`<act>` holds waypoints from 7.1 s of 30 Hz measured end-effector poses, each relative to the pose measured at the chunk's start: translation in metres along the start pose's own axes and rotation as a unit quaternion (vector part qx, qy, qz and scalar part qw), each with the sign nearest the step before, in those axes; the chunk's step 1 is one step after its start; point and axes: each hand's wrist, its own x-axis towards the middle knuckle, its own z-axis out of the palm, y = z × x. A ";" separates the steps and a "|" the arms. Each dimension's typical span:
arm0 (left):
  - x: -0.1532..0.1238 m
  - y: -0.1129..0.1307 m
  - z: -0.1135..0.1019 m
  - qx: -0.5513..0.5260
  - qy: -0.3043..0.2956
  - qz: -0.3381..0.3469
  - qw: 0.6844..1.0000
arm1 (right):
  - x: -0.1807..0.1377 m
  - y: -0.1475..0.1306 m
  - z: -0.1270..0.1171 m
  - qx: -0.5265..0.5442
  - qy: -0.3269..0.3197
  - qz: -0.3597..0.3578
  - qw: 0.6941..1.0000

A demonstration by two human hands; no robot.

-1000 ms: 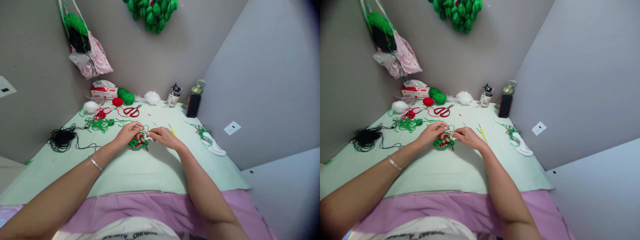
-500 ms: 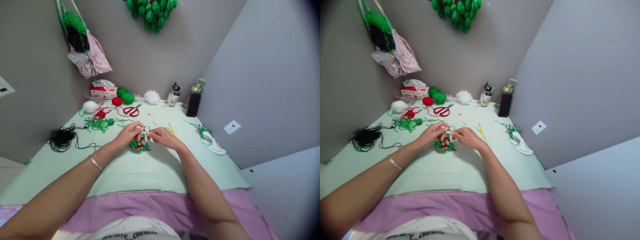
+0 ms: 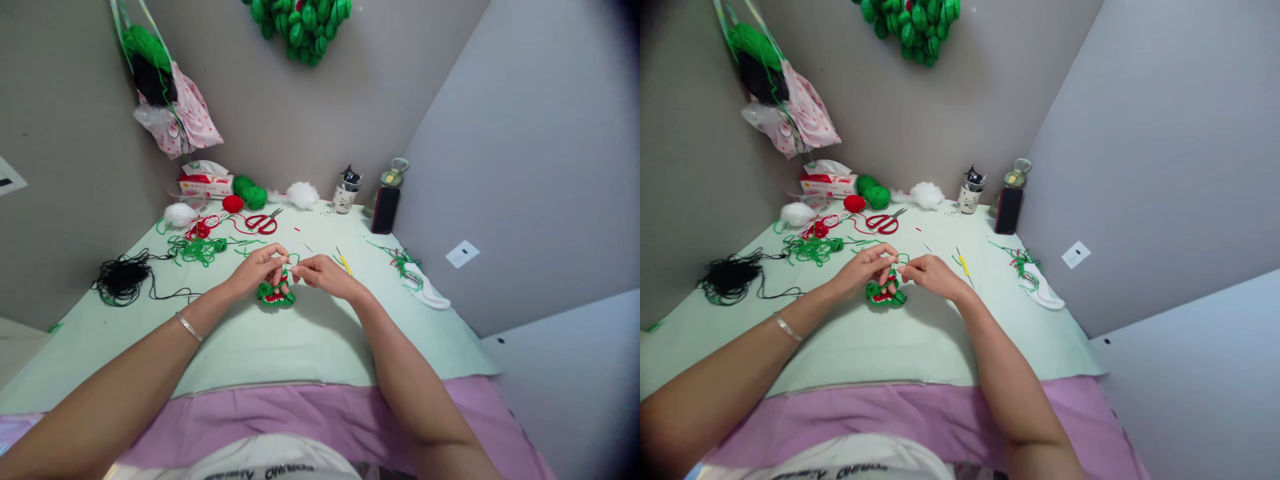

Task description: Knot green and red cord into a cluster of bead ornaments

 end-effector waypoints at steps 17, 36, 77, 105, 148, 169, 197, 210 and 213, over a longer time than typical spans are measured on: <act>0.007 -0.010 -0.006 -0.055 0.080 -0.038 0.995 | 0.004 0.016 0.002 0.038 0.005 -0.029 0.999; 0.005 0.023 -0.117 -0.146 0.516 0.145 0.831 | 0.010 0.025 0.014 0.034 -0.054 -0.036 0.997; 0.009 0.017 -0.032 -0.188 0.174 -0.003 0.967 | 0.022 0.030 0.014 0.337 0.081 0.047 0.937; 0.006 -0.013 0.000 0.301 0.124 0.131 0.936 | 0.023 0.027 0.027 0.072 0.186 -0.023 0.980; -0.004 -0.020 0.012 0.366 0.129 0.141 0.911 | 0.029 0.019 0.014 0.453 0.220 -0.002 0.864; -0.002 -0.022 0.010 0.451 0.143 0.161 0.866 | 0.019 0.022 0.031 0.121 0.242 -0.068 0.960; -0.003 -0.020 0.011 0.473 0.148 0.169 0.852 | 0.017 0.019 0.031 0.102 0.237 -0.057 0.964; -0.004 -0.017 0.013 0.512 0.152 0.147 0.832 | 0.011 0.015 0.037 -0.137 0.301 -0.080 0.940; -0.003 -0.017 0.013 0.517 0.153 0.145 0.830 | 0.013 0.017 0.037 -0.114 0.300 -0.077 0.944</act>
